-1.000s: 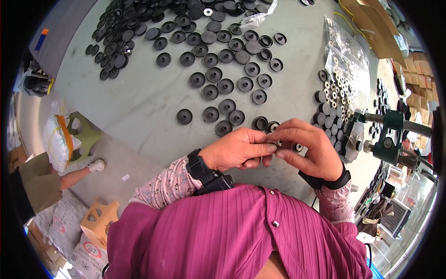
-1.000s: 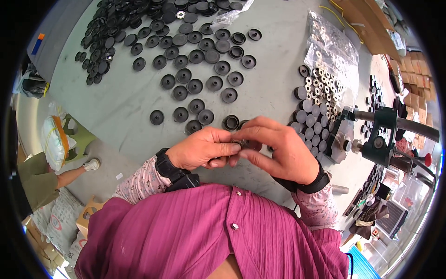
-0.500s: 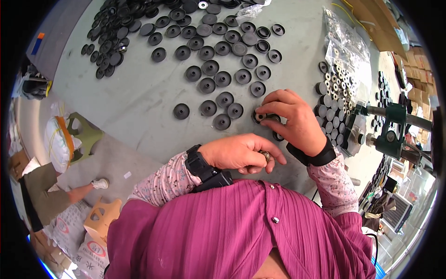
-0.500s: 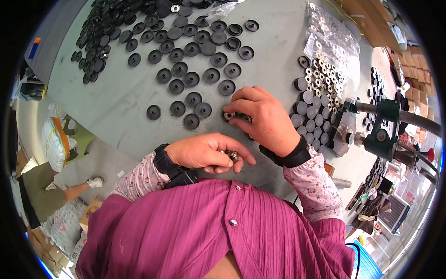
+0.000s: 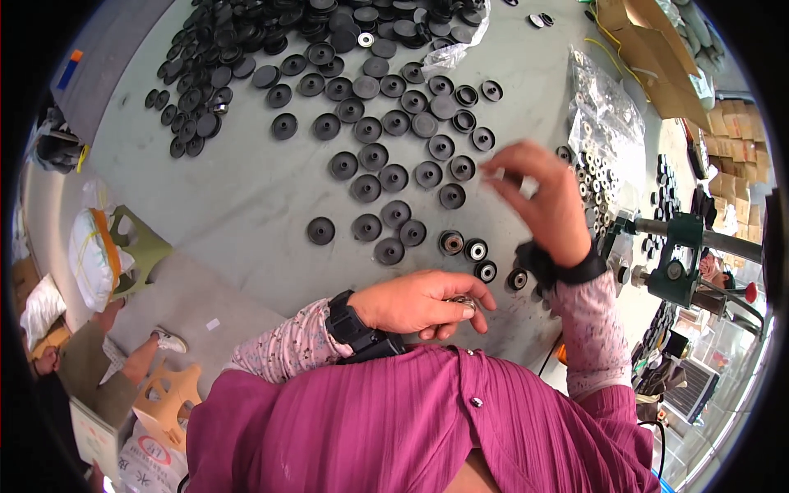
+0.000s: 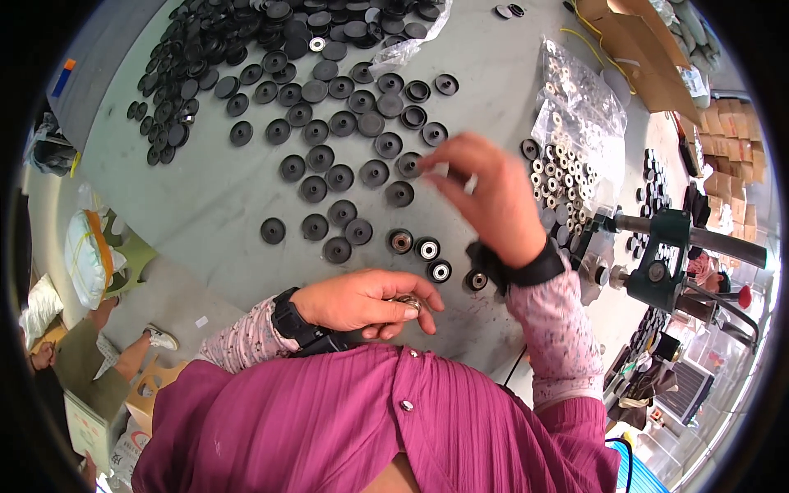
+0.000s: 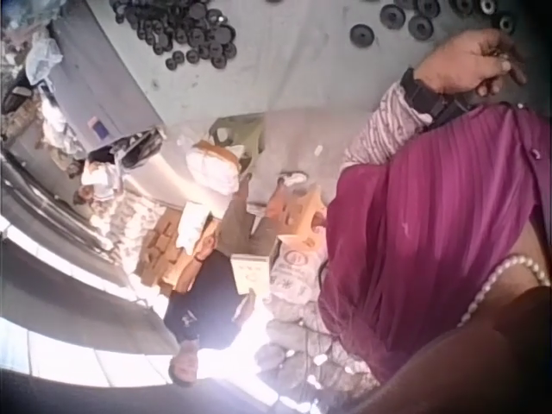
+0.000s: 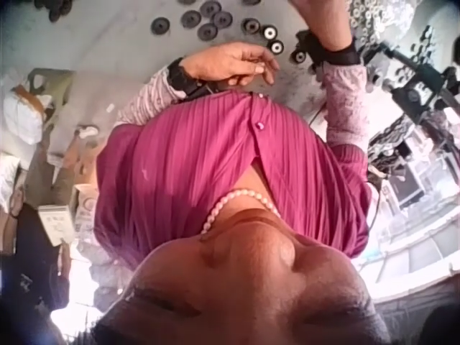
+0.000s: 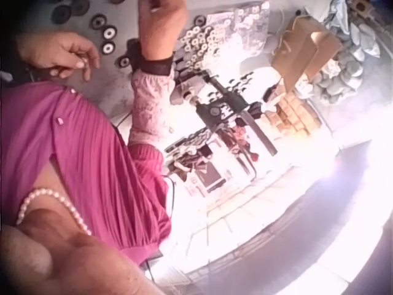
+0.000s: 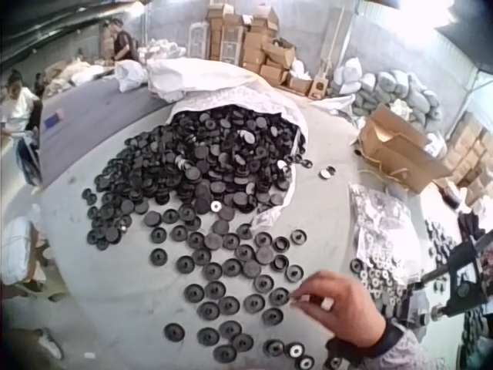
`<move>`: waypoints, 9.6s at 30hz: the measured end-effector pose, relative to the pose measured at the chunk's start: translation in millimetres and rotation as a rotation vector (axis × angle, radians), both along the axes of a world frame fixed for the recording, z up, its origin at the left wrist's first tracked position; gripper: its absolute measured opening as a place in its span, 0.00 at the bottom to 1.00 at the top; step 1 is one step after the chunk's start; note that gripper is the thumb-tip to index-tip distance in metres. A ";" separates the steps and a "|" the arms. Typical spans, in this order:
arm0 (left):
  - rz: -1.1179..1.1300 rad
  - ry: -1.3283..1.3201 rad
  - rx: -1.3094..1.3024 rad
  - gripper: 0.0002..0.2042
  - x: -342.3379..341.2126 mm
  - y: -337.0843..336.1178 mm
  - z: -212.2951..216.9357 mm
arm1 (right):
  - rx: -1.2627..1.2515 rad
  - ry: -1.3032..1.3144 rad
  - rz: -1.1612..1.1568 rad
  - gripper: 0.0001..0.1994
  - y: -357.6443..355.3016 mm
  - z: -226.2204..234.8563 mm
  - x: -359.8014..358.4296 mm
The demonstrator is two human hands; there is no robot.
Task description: The person is assembling black plastic circular components by inserting metal rings into them and using a mallet to secure them.
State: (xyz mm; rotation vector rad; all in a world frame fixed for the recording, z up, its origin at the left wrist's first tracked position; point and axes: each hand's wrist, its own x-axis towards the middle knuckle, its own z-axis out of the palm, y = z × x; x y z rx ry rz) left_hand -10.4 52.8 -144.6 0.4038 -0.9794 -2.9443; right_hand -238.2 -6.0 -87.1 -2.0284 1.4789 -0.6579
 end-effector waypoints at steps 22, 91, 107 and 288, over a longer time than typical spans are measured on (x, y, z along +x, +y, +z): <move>0.063 -0.073 -0.010 0.14 -4.8 -3.1 -1.5 | 0.078 0.383 -0.059 0.10 -6.5 -12.4 -61.3; 1.216 -0.113 -0.257 0.19 36.8 -132.6 21.4 | 0.130 0.081 -0.210 0.11 71.8 -11.7 -45.2; 1.410 -0.021 -0.216 0.16 80.1 -159.7 14.6 | -0.308 0.227 0.216 0.11 14.2 -25.5 90.3; 0.650 -0.465 -1.526 0.08 -45.9 -69.8 4.3 | 0.373 0.427 -0.502 0.16 227.8 80.1 -154.4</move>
